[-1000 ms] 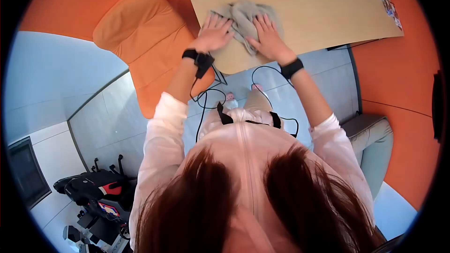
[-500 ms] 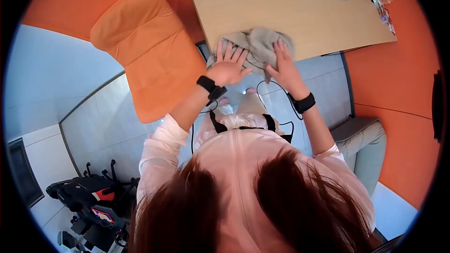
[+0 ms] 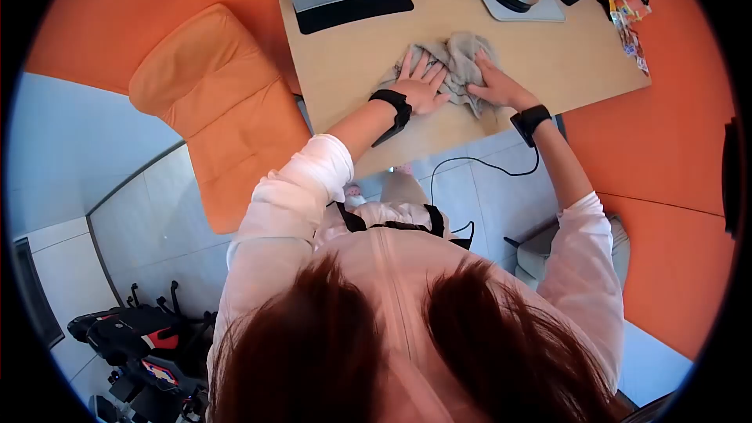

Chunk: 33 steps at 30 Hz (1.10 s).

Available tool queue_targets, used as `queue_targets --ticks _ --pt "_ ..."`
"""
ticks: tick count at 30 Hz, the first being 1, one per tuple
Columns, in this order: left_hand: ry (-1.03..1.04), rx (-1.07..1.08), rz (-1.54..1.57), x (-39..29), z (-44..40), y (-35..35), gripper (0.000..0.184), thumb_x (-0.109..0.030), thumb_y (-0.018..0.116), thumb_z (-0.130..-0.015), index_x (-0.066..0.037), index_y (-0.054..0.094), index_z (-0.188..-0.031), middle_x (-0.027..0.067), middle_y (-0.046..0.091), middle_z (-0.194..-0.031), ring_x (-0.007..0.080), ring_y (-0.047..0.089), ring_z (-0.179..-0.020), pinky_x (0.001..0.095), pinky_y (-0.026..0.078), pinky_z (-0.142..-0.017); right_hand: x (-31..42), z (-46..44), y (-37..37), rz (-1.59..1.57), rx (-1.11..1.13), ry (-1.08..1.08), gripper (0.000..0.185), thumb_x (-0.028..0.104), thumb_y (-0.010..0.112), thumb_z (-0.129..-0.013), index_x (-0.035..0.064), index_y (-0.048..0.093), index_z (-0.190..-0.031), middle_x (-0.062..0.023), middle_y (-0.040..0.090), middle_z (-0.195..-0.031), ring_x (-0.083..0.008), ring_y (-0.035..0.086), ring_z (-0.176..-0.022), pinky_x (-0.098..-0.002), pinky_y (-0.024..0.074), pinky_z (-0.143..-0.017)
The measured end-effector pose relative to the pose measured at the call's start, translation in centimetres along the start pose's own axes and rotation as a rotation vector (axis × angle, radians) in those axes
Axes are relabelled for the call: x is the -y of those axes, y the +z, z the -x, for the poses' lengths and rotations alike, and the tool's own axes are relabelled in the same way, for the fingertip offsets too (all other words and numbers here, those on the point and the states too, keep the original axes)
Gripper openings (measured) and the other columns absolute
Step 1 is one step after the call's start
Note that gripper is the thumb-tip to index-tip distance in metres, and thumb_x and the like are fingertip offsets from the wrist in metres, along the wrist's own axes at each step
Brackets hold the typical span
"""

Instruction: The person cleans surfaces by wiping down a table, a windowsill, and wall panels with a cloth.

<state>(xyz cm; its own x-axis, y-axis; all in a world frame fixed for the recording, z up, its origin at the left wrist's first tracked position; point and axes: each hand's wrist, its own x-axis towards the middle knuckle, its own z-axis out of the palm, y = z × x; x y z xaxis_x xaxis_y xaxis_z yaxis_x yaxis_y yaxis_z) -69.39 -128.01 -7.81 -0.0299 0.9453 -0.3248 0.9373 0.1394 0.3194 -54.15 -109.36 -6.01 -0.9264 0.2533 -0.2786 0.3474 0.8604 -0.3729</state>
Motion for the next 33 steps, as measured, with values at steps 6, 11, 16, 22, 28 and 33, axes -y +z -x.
queue_targets --ticks 6,11,16,22,28,33 --pt "-0.112 -0.094 -0.009 2.3 -4.5 0.0 0.070 -0.050 0.019 -0.097 -0.005 0.011 -0.150 0.0122 0.009 -0.157 0.0332 -0.004 -0.145 0.0547 -0.014 -0.111 -1.3 -6.7 -1.8 0.047 -0.016 -0.040 0.086 0.041 0.062 -0.080 -0.0169 0.030 -0.135 -0.0352 0.027 -0.144 -0.0386 0.024 -0.139 -0.0352 0.0229 -0.114" --pt "-0.259 -0.122 0.033 2.8 -10.9 -2.6 0.070 -0.048 0.020 -0.097 -0.001 0.012 -0.149 0.0123 0.009 -0.157 0.0329 -0.006 -0.145 0.0494 -0.012 -0.113 -5.1 -11.8 -4.5 0.068 -0.074 -0.098 0.089 0.041 0.062 -0.077 -0.0208 0.029 -0.133 -0.0378 0.025 -0.143 -0.0402 0.026 -0.138 -0.0350 0.0243 -0.113" --pt "-0.355 -0.230 0.038 4.3 -14.7 -3.8 0.072 -0.047 0.022 -0.095 0.001 0.016 -0.148 0.0158 0.012 -0.156 0.0364 -0.003 -0.144 0.0504 -0.010 -0.113 -6.0 -16.2 -7.5 0.173 0.062 -0.109 0.093 0.041 0.059 -0.082 -0.0206 0.017 -0.137 -0.0386 0.019 -0.145 -0.0408 0.022 -0.139 -0.0349 0.0216 -0.114" --pt "-0.469 -0.239 0.061 7.0 -17.9 -6.2 0.073 -0.048 0.020 -0.094 0.001 0.013 -0.148 0.0156 0.011 -0.156 0.0373 -0.003 -0.144 0.0500 -0.009 -0.113 -7.9 -22.8 -7.4 0.171 -0.045 -0.112 0.092 0.042 0.059 -0.080 -0.0170 0.020 -0.138 -0.0357 0.022 -0.145 -0.0415 0.021 -0.139 -0.0376 0.0223 -0.114" --pt "-0.526 -0.203 0.040 10.7 -20.5 -7.4 0.074 -0.052 0.019 -0.094 -0.004 0.010 -0.150 0.0132 0.007 -0.157 0.0337 -0.006 -0.145 0.0480 -0.009 -0.114 -8.8 -27.0 -7.2 0.078 -0.156 -0.154 0.093 0.044 0.065 -0.072 -0.0156 0.030 -0.135 -0.0340 0.021 -0.146 -0.0428 0.017 -0.139 -0.0408 0.0221 -0.114" --pt "-0.514 -0.259 -0.082 12.9 -21.3 -8.2 0.074 -0.054 0.019 -0.095 -0.005 0.012 -0.150 0.0137 0.012 -0.157 0.0357 0.001 -0.144 0.0504 -0.006 -0.114 -9.1 -29.0 -6.5 0.109 -0.207 -0.133 0.094 0.046 0.062 -0.077 -0.0156 0.025 -0.137 -0.0325 0.023 -0.146 -0.0414 0.019 -0.139 -0.0395 0.0197 -0.115"
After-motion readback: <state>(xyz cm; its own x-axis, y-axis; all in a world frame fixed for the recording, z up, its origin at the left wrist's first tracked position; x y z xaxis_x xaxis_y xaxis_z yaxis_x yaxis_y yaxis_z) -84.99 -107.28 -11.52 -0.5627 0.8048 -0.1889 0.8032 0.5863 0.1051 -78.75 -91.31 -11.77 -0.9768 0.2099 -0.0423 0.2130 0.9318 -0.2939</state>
